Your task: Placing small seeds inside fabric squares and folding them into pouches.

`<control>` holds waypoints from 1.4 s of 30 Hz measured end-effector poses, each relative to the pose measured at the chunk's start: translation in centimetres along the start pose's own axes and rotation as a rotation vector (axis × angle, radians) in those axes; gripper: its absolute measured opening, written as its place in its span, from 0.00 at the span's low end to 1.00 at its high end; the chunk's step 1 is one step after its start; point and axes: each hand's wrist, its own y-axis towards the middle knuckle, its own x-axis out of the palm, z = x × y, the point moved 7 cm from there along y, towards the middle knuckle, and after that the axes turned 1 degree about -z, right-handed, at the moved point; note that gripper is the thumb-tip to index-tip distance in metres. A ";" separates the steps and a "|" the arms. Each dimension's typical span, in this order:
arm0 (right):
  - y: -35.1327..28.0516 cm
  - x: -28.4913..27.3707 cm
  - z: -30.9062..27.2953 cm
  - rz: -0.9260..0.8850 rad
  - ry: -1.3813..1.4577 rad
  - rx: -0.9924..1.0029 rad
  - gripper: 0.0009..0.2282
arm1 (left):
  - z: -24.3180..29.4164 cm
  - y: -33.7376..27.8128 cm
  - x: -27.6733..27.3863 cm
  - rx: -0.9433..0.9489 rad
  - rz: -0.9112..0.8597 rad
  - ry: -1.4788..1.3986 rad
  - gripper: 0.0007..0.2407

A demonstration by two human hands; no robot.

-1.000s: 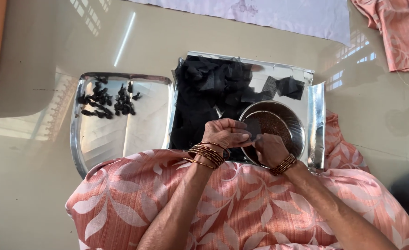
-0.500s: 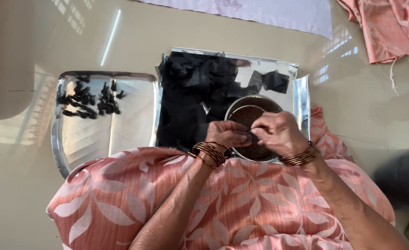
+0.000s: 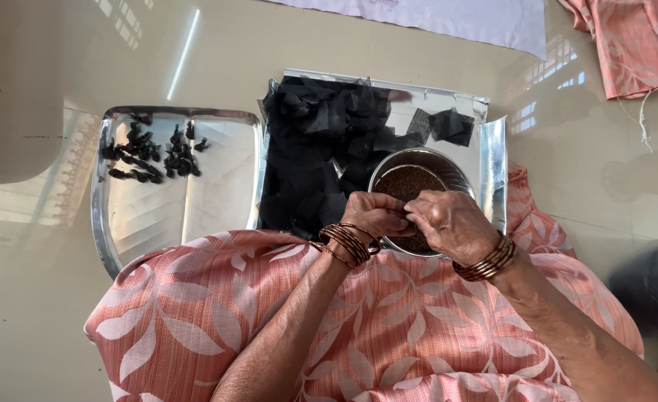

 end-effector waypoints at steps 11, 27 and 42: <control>-4.4 1.7 8.1 0.038 1.004 0.663 0.15 | 0.1 -0.2 0.1 -0.034 -0.026 -0.118 0.10; -4.9 4.4 6.4 0.083 1.279 0.681 0.10 | 0.7 -3.0 -0.1 -0.073 0.034 -0.095 0.07; -5.3 5.9 6.0 0.033 1.342 0.726 0.08 | 0.8 -3.1 -0.2 -0.005 0.116 0.061 0.02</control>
